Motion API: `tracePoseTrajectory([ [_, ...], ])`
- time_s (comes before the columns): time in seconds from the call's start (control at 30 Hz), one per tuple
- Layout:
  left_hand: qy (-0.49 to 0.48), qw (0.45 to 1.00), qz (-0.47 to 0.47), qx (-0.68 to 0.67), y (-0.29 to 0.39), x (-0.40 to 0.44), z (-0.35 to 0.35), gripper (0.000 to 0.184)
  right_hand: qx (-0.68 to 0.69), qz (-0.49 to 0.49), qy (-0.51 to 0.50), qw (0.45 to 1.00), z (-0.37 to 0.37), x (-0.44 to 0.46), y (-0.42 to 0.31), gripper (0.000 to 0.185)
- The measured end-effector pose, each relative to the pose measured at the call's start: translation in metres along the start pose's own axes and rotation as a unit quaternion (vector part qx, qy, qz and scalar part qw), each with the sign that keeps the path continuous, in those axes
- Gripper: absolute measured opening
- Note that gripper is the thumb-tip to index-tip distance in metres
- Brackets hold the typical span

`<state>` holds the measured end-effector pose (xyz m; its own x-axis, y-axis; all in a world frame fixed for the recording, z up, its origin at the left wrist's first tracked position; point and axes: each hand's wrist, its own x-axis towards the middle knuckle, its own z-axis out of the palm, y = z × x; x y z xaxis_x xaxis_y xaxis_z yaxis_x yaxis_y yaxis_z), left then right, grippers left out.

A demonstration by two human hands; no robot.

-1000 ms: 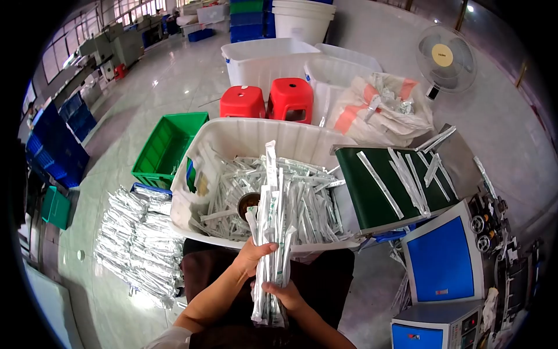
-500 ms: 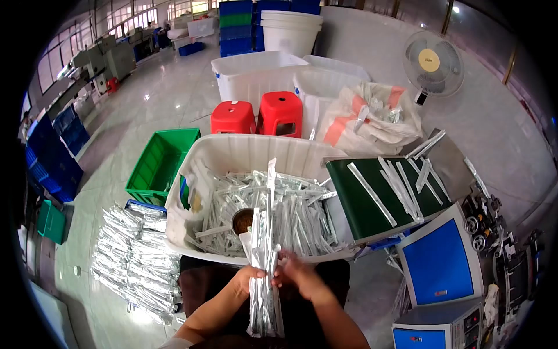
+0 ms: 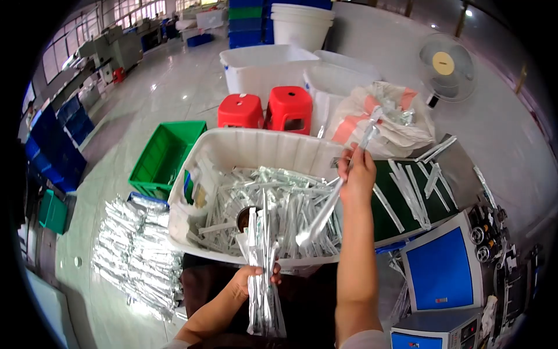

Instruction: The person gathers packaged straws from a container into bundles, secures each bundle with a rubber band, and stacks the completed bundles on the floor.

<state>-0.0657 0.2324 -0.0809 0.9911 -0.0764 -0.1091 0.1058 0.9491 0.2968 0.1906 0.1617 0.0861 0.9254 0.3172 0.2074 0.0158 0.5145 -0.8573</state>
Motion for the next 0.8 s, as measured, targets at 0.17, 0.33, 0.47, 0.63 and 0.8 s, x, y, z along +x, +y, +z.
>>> tracePoseTrajectory([
  [0.17,0.065,0.997,-0.015,0.040,0.009,-0.008,0.001,0.050,-0.288,0.087,-0.081,0.950,-0.010,-0.186,0.101,0.025],
  [0.33,0.118,0.987,-0.005,0.107,-0.001,-0.016,0.000,0.054,-0.622,-0.178,-0.149,0.748,-0.012,-0.212,0.101,0.031],
  [0.47,0.015,0.996,-0.029,0.079,0.004,-0.012,0.010,0.055,-0.308,0.029,-0.168,0.936,-0.003,-0.153,0.081,0.046],
  [0.63,-0.072,0.984,-0.124,0.106,-0.003,-0.001,0.027,0.065,-0.414,0.131,-0.406,0.804,0.038,-0.065,0.037,0.034],
  [0.8,-0.158,0.979,-0.116,-0.055,0.003,-0.014,0.014,0.086,-0.532,0.256,-0.483,0.647,-0.003,-0.106,0.089,0.034],
])
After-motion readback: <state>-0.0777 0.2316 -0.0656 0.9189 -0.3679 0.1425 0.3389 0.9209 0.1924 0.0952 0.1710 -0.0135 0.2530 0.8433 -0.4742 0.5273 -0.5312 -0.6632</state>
